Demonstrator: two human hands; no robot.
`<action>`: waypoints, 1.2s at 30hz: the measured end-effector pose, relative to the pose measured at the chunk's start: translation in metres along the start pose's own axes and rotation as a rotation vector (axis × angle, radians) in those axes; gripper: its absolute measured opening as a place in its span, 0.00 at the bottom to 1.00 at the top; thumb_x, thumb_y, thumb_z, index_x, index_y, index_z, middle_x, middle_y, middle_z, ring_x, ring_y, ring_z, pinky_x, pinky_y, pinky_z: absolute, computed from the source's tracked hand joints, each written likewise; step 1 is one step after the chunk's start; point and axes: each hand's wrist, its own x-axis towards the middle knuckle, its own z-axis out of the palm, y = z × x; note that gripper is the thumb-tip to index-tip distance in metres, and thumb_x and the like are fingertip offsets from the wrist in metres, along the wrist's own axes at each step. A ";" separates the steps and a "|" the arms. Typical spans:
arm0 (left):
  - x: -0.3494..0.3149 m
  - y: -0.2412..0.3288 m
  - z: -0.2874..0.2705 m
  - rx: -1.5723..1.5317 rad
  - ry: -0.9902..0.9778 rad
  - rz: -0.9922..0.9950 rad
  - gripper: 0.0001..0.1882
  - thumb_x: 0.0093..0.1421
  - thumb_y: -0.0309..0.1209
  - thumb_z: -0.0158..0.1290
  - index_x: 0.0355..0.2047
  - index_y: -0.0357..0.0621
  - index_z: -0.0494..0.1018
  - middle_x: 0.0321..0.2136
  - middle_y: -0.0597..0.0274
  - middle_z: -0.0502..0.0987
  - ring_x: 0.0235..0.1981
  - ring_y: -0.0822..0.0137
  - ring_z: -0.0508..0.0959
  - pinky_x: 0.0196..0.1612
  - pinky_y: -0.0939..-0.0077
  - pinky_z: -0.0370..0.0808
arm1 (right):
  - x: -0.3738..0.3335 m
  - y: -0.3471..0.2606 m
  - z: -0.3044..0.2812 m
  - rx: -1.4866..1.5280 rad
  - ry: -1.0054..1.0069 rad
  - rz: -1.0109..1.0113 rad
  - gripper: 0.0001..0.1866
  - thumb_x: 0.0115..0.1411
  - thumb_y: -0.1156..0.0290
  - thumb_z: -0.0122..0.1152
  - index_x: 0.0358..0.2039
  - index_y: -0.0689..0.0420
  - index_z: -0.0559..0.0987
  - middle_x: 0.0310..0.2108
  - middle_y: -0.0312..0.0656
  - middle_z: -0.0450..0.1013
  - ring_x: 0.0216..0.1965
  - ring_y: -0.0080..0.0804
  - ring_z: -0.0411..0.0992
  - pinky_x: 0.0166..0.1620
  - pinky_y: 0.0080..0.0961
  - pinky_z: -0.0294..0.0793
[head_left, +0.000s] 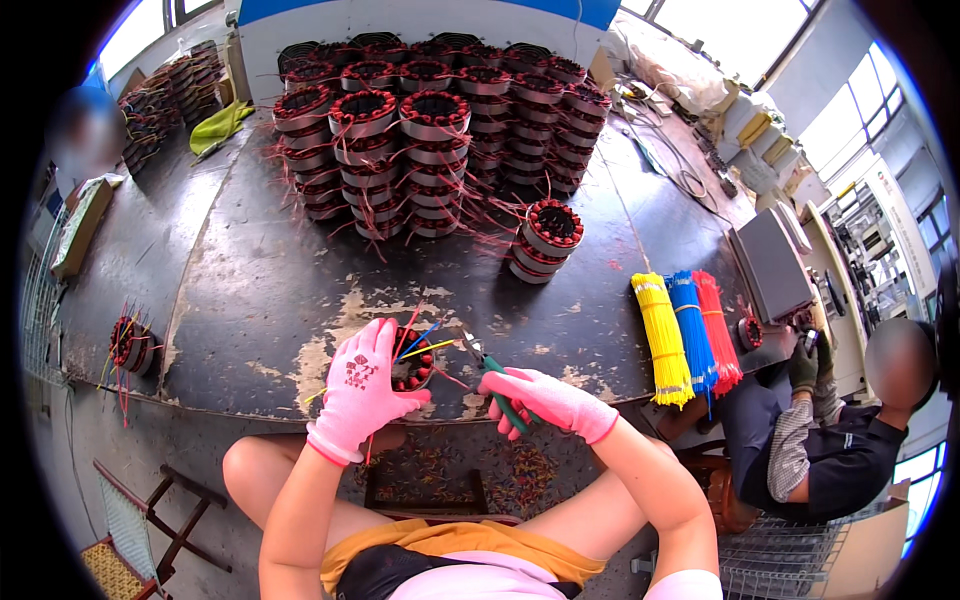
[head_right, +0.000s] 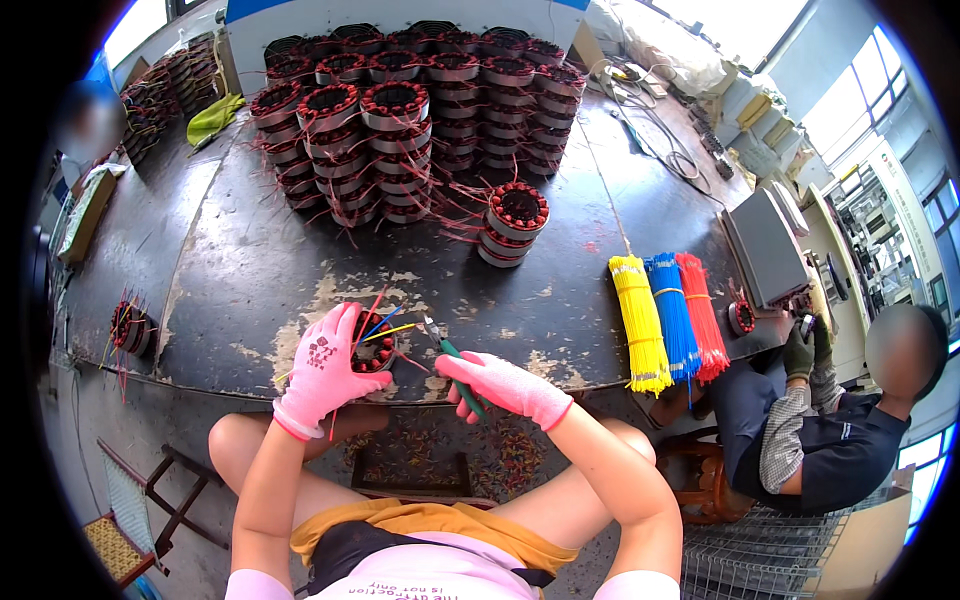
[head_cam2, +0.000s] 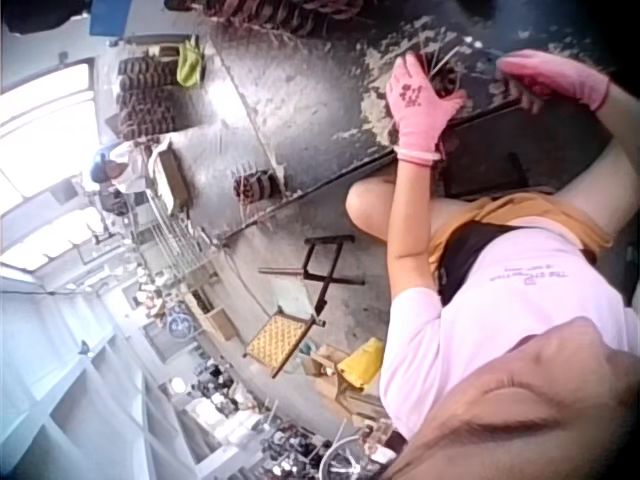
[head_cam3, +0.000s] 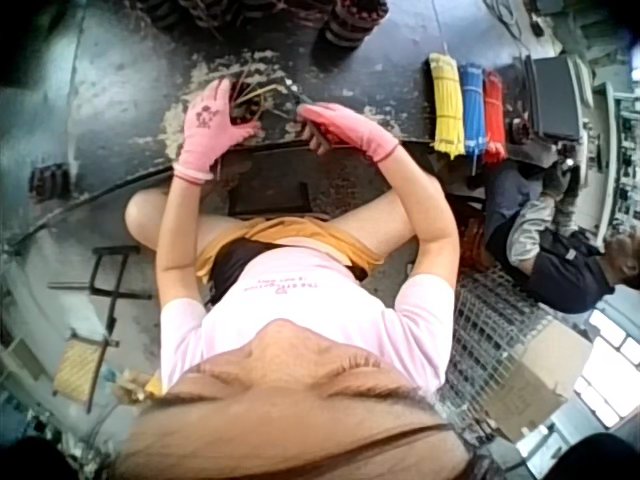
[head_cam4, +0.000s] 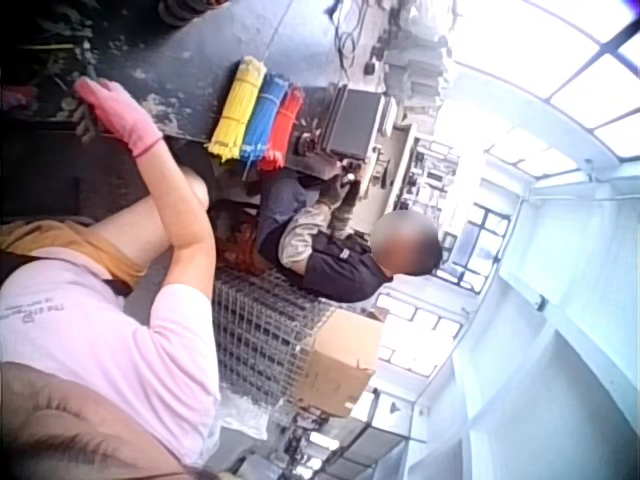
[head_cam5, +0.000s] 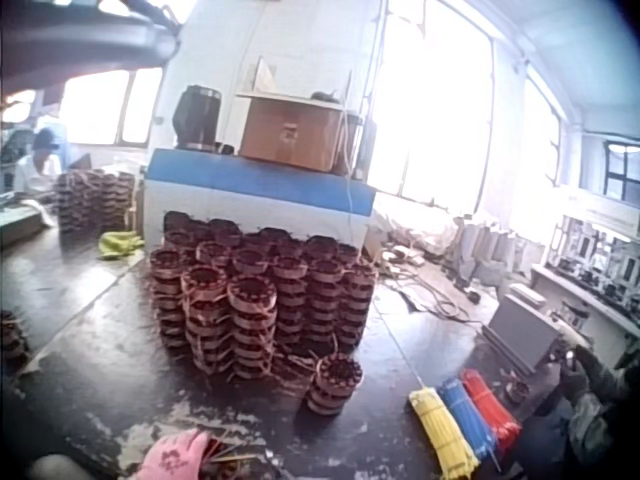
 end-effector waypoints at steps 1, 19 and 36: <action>0.001 -0.002 -0.001 -0.012 -0.004 0.011 0.56 0.39 0.50 0.74 0.64 0.35 0.61 0.58 0.47 0.69 0.58 0.45 0.71 0.62 0.56 0.67 | 0.001 -0.001 0.000 -0.025 0.014 -0.007 0.27 0.69 0.46 0.54 0.51 0.60 0.73 0.35 0.41 0.75 0.30 0.27 0.77 0.33 0.26 0.81; 0.011 0.028 -0.005 0.139 0.038 -0.386 0.54 0.41 0.59 0.70 0.60 0.33 0.66 0.47 0.48 0.73 0.50 0.49 0.76 0.51 0.58 0.74 | -0.001 0.018 0.011 0.367 -0.240 0.062 0.35 0.69 0.41 0.50 0.59 0.63 0.68 0.45 0.49 0.77 0.42 0.42 0.80 0.48 0.38 0.82; 0.008 0.022 0.003 0.130 0.093 -0.332 0.52 0.42 0.59 0.70 0.58 0.36 0.66 0.46 0.51 0.71 0.49 0.52 0.74 0.51 0.57 0.72 | 0.017 0.013 0.028 0.263 0.096 -0.065 0.26 0.70 0.48 0.52 0.50 0.63 0.73 0.28 0.40 0.75 0.23 0.31 0.75 0.28 0.29 0.78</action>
